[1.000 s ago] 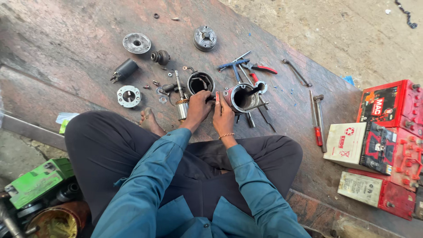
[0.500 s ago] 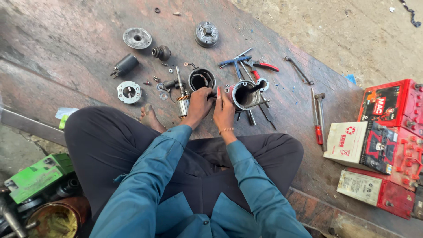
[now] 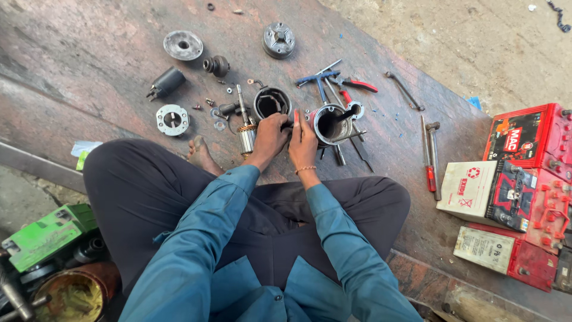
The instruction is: The person sits on the ground repairing a starter motor. They hold the red housing and armature, use a screwdriver to work inside the housing, fit the end cap and brushes onto the assembly, and repeatedly align and press the components together by hand while other parts and tools lie on the step beside them.
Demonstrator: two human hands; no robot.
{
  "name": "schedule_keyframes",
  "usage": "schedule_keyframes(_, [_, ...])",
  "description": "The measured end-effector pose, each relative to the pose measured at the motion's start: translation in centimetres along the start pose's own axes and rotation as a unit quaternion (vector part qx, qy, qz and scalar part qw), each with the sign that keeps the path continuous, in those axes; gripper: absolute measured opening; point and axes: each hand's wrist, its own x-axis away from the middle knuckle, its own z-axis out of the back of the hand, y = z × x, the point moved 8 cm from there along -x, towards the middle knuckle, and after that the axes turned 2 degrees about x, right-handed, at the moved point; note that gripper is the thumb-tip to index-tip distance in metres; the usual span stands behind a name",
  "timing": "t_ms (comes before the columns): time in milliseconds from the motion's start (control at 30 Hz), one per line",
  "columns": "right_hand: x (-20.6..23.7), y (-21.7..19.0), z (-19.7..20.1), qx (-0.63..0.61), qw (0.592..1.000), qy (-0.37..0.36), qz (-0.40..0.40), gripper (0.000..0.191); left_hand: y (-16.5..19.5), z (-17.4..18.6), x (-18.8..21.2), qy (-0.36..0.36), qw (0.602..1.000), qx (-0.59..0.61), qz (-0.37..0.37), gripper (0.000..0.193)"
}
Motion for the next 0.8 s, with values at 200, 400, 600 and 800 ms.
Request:
schedule_keyframes(200, [0.5,0.0,-0.2,0.002,0.999,-0.003,-0.044,0.045,-0.5,0.0,-0.1,0.006,1.0,0.003,0.027,0.019])
schedule_keyframes(400, [0.2,-0.8,0.1,-0.03,0.999,0.007,-0.008,0.04,-0.7,0.1,-0.1,0.023,0.999,0.001,0.036,0.02])
schedule_keyframes(600, [0.3,1.1,-0.3,-0.039,0.995,-0.011,-0.087,0.044,-0.9,-0.1,-0.2,0.013,0.998,0.012,0.053,0.019])
schedule_keyframes(800, [0.1,1.0,-0.3,-0.039,0.998,-0.008,-0.049,0.042,-0.4,-0.1,-0.2,0.004,0.999,0.0,0.035,0.019])
